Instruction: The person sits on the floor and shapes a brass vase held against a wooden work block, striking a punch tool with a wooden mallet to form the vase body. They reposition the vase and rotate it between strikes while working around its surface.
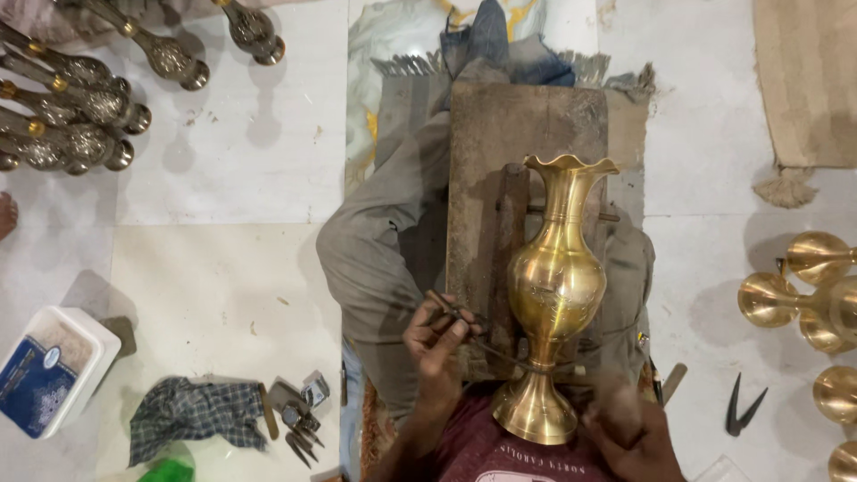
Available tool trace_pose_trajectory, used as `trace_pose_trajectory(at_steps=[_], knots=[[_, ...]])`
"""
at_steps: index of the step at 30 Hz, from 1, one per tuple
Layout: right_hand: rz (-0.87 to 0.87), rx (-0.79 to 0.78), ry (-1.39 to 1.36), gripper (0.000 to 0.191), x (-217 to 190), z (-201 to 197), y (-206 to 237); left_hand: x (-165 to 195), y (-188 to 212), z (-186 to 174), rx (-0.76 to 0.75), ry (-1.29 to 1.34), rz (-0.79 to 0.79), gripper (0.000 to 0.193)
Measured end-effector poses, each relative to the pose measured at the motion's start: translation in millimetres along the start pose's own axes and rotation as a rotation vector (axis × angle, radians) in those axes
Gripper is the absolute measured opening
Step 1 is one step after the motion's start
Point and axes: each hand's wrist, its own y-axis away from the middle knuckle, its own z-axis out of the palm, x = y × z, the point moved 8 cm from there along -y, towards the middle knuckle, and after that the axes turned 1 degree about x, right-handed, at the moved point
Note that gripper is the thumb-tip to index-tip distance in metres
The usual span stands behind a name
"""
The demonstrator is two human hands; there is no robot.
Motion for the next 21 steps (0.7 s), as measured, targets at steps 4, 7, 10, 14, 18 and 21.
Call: trace_pose_trajectory(at_steps=[4, 7, 10, 14, 18, 21], knots=[[0.073, -0.548, 0.217, 0.080, -4.6, 26.6, 11.9, -5.4, 34.3, 37.7, -0.078, -0.095, -0.143, 0.028], [-0.328, -0.408, 0.245, 0.077, -39.5, 23.6, 6.3, -8.6, 60.7, 56.0, -0.208, -0.034, -0.235, 0.028], [-0.167, -0.457, 0.445, 0.069, -22.3, 29.6, 1.8, -15.5, 74.4, 60.3, -0.282, -0.073, -0.290, 0.027], [-0.399, -0.496, 0.426, 0.041, -44.0, 35.1, 3.6, -22.7, 71.4, 49.6, -0.225, -0.072, -0.272, 0.029], [-0.385, -0.675, 0.516, 0.043, -63.4, 48.5, 1.2, -16.8, 56.9, 35.9, -0.190, -0.023, -0.183, 0.028], [-0.296, -0.823, 0.468, 0.049, -82.2, 58.9, -2.6, 0.4, 39.6, 24.1, -0.128, -0.115, -0.071, 0.027]])
